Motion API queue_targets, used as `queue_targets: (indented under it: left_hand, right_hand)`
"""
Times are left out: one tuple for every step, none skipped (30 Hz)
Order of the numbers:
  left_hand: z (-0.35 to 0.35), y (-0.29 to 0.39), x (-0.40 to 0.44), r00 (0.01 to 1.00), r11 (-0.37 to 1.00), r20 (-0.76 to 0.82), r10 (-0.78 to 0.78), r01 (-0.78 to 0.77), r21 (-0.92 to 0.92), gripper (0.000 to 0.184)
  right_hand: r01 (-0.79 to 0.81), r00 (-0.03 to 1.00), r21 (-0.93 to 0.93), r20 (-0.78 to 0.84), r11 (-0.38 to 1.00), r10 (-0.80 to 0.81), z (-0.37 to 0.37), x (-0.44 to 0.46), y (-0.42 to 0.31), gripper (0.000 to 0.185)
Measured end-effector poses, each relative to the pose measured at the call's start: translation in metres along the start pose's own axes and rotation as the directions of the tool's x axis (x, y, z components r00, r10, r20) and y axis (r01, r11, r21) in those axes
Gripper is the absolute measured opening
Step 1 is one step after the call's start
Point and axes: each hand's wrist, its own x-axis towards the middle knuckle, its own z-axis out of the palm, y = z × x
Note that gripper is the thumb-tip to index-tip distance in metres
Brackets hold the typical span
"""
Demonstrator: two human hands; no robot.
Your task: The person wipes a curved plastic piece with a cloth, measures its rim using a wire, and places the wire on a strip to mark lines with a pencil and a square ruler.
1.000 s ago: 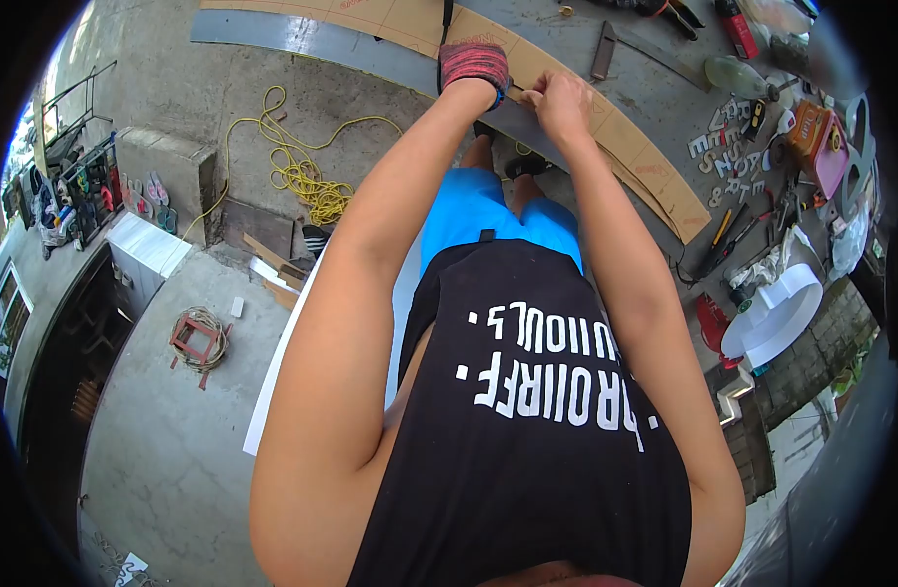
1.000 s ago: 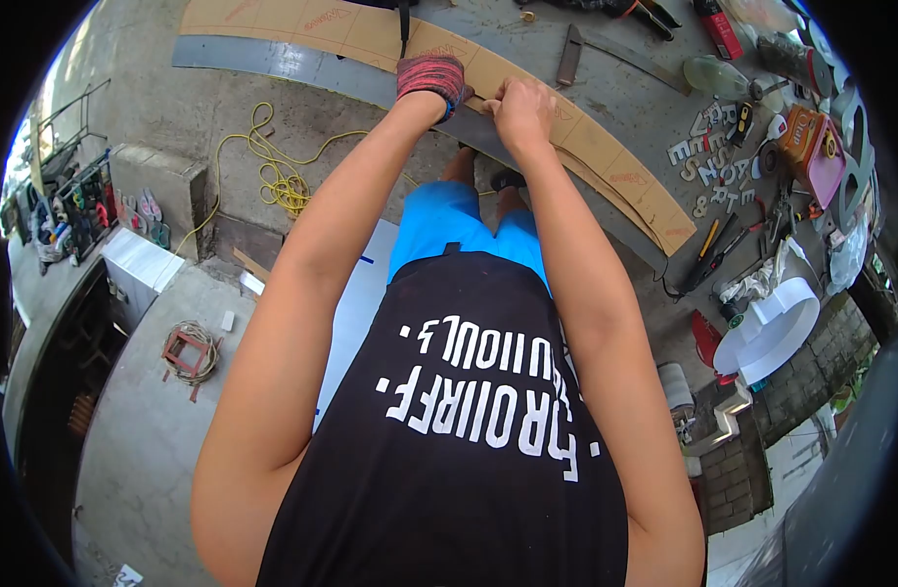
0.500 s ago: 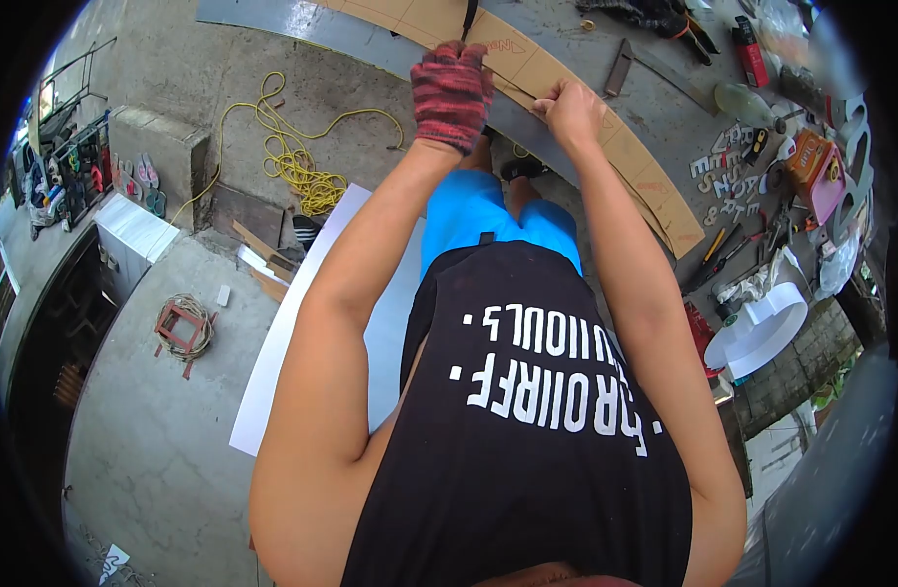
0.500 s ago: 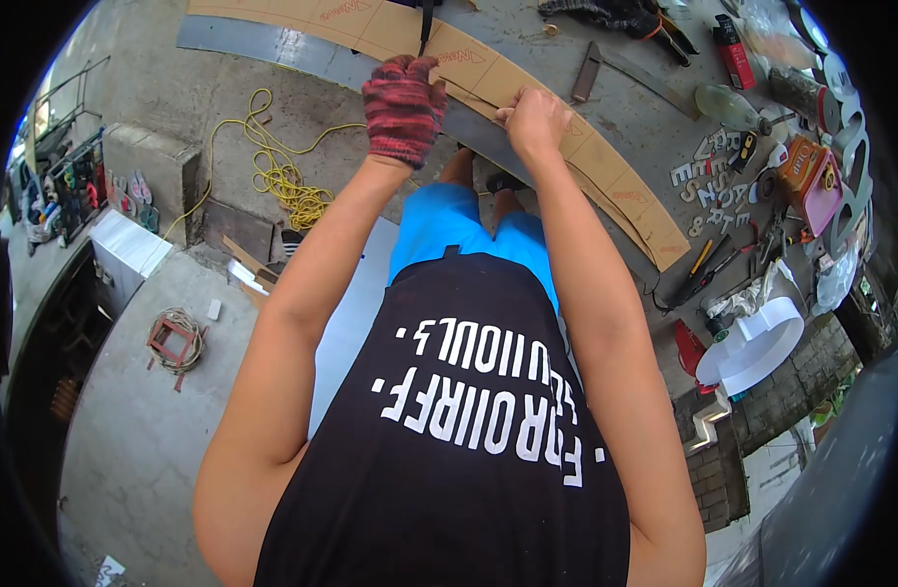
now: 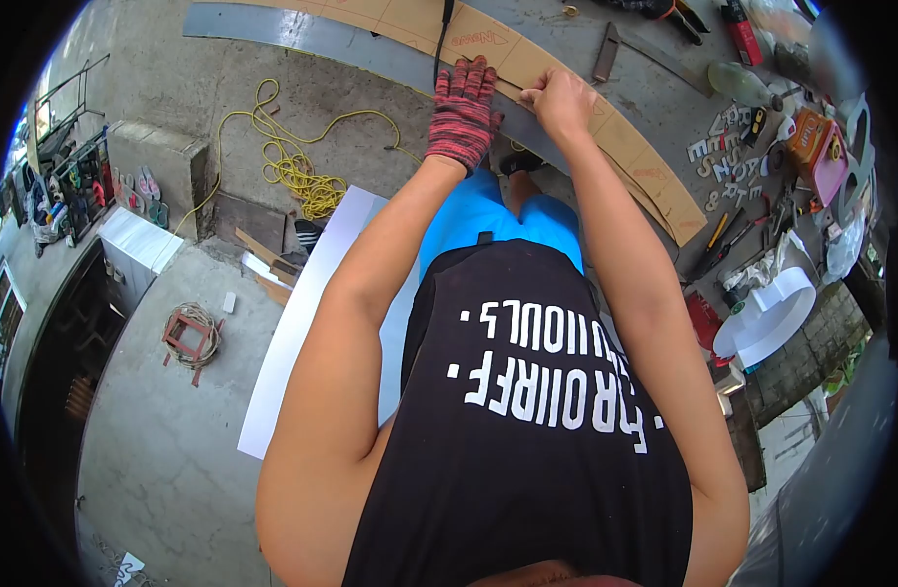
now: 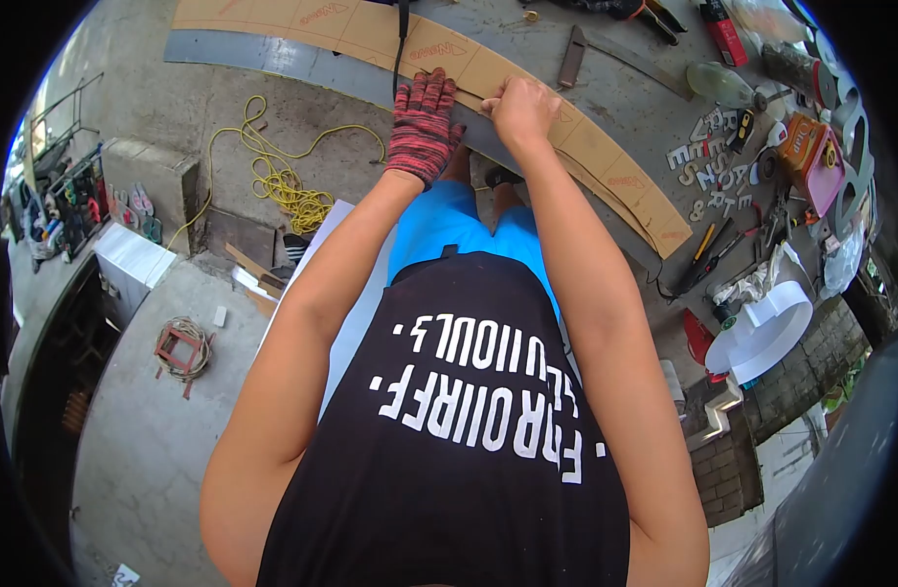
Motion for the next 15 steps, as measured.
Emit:
queue_targets:
  left_hand:
    - [0.000,0.001,0.001,1.000,0.999,0.004,0.010,-0.010,0.033,0.075]
    - [-0.002,0.002,0.001,1.000,0.999,0.003,0.003,-0.003,0.050,0.075]
    - [-0.003,0.004,0.000,0.999,0.999,-0.002,0.044,-0.044,0.026,0.075]
    - [-0.005,0.006,0.000,1.000,0.999,-0.002,0.007,-0.007,0.050,0.075]
    - [-0.005,0.009,0.000,1.000,0.997,0.001,-0.025,0.024,0.069,0.075]
    - [-0.008,0.012,0.001,1.000,0.995,0.013,-0.019,0.018,0.102,0.075]
    - [-0.008,0.012,0.001,1.000,0.991,0.009,0.000,-0.001,0.131,0.075]
    - [-0.010,0.012,0.000,1.000,0.987,0.007,0.022,-0.023,0.157,0.074]
    - [-0.009,0.013,0.000,0.999,0.988,0.009,0.053,-0.054,0.142,0.074]
    - [-0.009,0.013,0.001,0.999,0.983,0.026,0.044,-0.048,0.176,0.074]
    - [-0.010,0.011,0.001,0.999,0.976,0.041,0.030,-0.039,0.216,0.074]
    - [-0.011,0.011,-0.001,0.998,0.975,0.043,0.047,-0.055,0.217,0.074]
    - [-0.011,0.011,-0.002,0.998,0.973,0.052,0.041,-0.052,0.225,0.074]
    - [-0.009,0.013,0.000,0.998,0.972,0.055,0.032,-0.044,0.232,0.075]
    - [-0.007,0.014,0.002,0.998,0.971,0.049,0.042,-0.053,0.234,0.075]
  right_hand:
    - [0.013,1.000,-0.011,-0.003,1.000,-0.013,0.001,0.000,0.000,0.025]
    - [0.016,1.000,-0.027,-0.011,0.999,-0.016,0.002,0.000,0.001,0.025]
    - [0.039,0.999,-0.015,-0.014,0.999,-0.040,0.004,0.000,0.005,0.025]
    - [0.084,0.994,-0.025,-0.066,0.996,-0.085,0.003,-0.003,0.009,0.025]
    - [0.138,0.982,-0.024,-0.129,0.990,-0.140,0.003,-0.007,0.017,0.027]
    - [0.180,0.972,0.062,-0.163,0.982,-0.168,-0.011,-0.014,0.023,0.028]
    - [0.210,0.933,0.127,-0.321,0.969,-0.160,-0.017,-0.021,0.039,0.025]
    - [0.160,0.894,0.163,-0.442,0.974,-0.073,-0.032,-0.029,0.064,0.022]
    - [0.127,0.836,0.207,-0.548,0.970,0.008,-0.045,-0.039,0.090,0.018]
    - [0.033,0.782,0.276,-0.606,0.961,0.147,-0.054,-0.047,0.130,0.015]
    - [-0.046,0.710,0.353,-0.647,0.935,0.279,-0.061,-0.057,0.181,0.012]
    - [-0.179,0.635,0.378,-0.661,0.908,0.401,-0.071,-0.073,0.229,0.011]
    - [-0.312,0.560,0.343,-0.687,0.886,0.463,-0.076,-0.090,0.282,0.015]
    - [-0.483,0.572,0.245,-0.638,0.841,0.515,-0.080,-0.110,0.333,0.018]
    - [-0.594,0.566,0.248,-0.547,0.765,0.617,-0.091,-0.125,0.361,0.021]
